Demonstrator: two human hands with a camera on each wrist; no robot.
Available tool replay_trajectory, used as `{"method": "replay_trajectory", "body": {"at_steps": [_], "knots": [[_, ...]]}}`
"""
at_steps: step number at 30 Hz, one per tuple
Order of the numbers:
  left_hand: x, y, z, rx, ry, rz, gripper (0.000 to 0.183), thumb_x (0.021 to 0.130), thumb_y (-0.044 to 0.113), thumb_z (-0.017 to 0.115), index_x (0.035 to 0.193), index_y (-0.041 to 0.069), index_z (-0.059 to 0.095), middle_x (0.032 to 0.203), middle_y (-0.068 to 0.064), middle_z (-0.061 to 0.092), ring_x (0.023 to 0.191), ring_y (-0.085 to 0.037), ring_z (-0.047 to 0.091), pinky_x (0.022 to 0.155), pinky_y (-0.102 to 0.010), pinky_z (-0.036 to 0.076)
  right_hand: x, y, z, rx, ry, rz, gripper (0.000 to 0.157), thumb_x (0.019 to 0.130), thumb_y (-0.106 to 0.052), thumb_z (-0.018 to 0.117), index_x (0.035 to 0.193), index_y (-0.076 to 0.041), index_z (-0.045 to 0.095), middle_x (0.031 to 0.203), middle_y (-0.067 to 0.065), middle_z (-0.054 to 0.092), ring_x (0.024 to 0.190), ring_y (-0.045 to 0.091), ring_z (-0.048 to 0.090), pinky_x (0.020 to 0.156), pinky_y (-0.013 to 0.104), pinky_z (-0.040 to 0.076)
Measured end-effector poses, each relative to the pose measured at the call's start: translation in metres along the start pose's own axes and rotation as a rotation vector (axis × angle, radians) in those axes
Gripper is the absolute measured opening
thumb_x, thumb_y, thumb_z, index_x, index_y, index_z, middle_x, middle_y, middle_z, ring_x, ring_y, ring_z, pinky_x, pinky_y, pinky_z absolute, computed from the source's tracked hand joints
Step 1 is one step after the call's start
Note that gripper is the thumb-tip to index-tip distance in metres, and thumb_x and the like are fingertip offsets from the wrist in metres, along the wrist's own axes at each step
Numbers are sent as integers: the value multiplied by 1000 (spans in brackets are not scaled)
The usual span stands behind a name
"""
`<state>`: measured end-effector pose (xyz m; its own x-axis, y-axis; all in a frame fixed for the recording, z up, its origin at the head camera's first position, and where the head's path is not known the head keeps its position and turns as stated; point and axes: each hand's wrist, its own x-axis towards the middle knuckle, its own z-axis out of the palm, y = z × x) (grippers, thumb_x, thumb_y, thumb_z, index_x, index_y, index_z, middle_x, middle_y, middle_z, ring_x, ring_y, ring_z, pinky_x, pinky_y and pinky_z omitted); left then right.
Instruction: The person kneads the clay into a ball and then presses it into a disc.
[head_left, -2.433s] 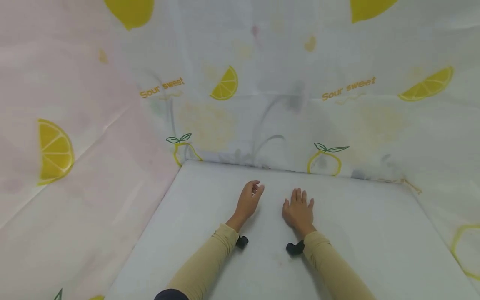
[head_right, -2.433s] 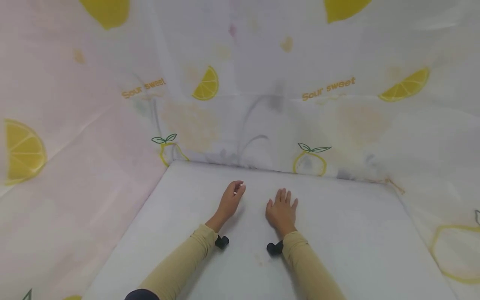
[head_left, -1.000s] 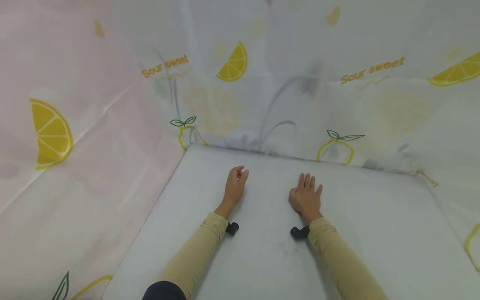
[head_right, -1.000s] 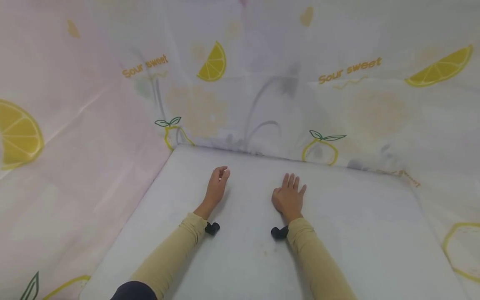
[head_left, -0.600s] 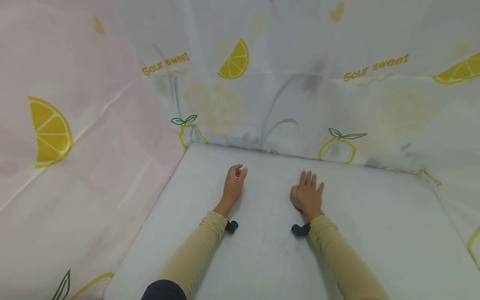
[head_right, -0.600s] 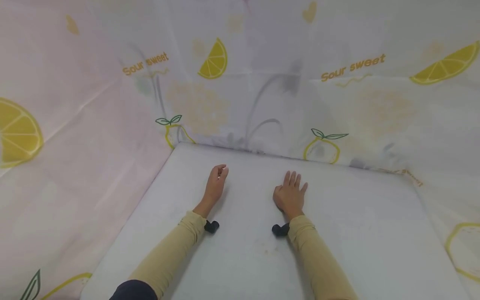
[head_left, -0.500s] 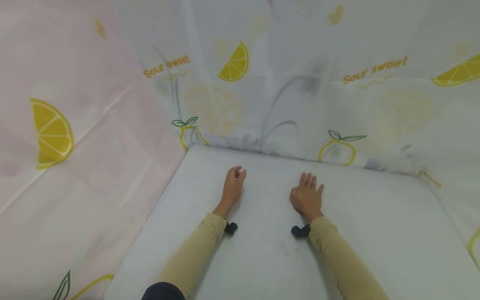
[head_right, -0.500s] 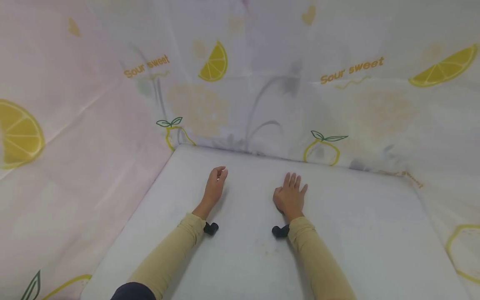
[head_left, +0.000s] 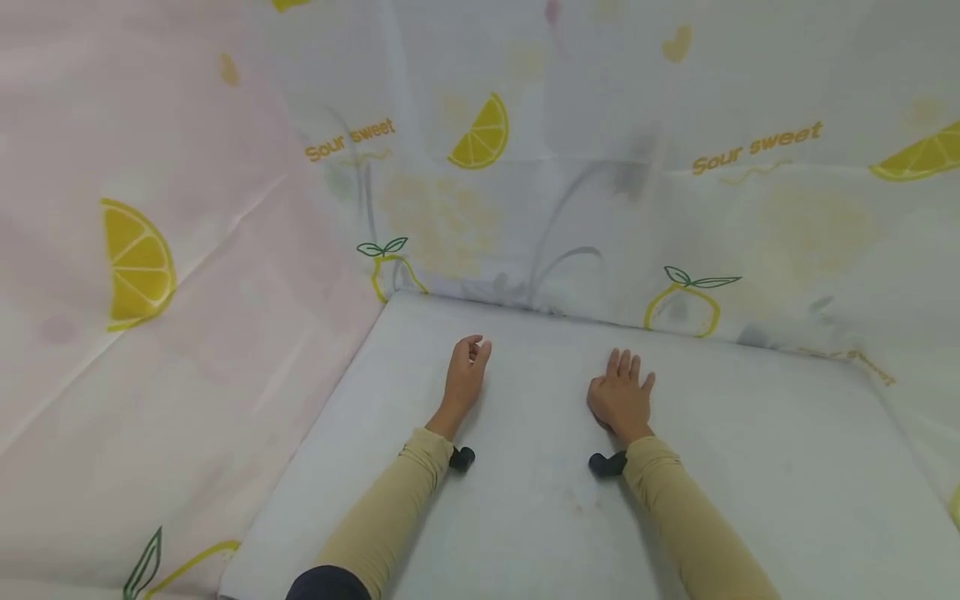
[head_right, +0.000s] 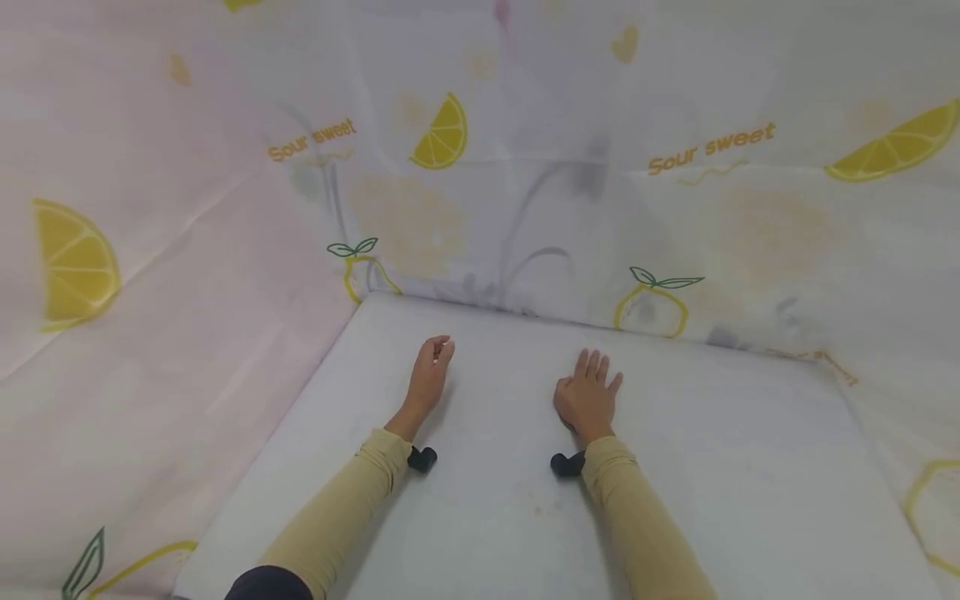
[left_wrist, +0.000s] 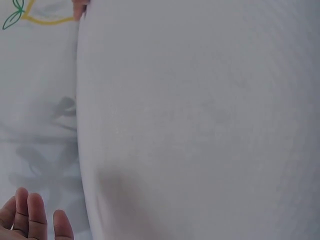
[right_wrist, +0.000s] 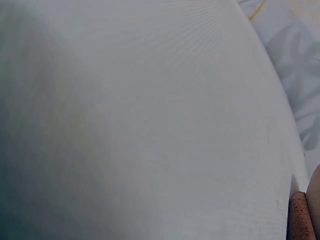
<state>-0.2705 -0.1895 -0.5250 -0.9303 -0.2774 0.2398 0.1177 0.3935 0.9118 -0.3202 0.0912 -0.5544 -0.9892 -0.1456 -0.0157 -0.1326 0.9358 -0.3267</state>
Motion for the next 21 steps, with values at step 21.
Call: {"method": "replay_trajectory", "body": {"at_steps": [21], "knots": [[5, 6, -2, 23, 9, 16, 51, 105, 35, 50, 133, -7, 56, 105, -14, 55, 100, -29, 55, 88, -41, 46, -1, 13, -20, 124, -15, -37, 85, 106, -58, 25, 162, 2, 2, 166, 28, -3, 152, 47, -5, 117, 69, -7]]}}
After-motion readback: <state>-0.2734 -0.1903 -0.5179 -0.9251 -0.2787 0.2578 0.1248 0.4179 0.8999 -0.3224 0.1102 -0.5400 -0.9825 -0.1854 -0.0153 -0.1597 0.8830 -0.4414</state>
